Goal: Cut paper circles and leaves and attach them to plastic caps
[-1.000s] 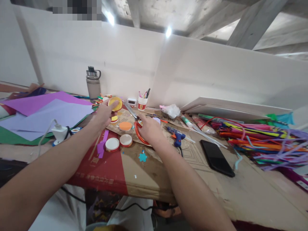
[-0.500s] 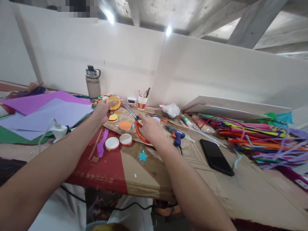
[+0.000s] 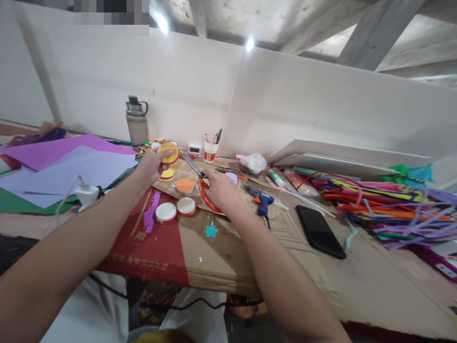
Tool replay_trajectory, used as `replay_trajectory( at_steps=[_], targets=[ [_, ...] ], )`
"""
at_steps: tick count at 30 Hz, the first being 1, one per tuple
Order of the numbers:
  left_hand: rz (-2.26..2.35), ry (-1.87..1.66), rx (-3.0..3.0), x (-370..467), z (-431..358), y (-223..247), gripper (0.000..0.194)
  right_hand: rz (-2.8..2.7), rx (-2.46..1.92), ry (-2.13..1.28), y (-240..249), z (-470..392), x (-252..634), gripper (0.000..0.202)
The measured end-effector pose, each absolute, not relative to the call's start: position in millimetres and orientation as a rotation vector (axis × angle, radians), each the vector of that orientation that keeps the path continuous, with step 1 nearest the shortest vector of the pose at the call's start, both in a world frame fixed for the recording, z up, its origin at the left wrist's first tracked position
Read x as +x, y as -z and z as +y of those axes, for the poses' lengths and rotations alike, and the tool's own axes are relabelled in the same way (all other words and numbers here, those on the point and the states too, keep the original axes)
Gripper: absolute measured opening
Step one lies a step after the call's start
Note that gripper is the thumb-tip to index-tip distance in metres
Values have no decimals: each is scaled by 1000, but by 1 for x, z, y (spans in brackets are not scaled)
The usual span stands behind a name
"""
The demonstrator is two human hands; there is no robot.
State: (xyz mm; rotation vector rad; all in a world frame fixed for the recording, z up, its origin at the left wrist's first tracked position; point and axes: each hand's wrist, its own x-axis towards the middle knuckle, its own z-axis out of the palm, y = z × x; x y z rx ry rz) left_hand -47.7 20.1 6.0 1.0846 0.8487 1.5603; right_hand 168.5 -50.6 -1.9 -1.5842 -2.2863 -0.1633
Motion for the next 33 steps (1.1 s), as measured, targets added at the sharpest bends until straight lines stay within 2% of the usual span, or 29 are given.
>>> replay_trajectory(
  at_steps=[11, 33],
  targets=[
    [845, -1557, 1140, -42, 19, -5, 29, -2262, -1709, 309, -1, -54, 164, 47],
    [897, -1565, 1028, -33, 12, -8, 25, -2237, -1611, 406, 6, -50, 166, 51]
  ],
)
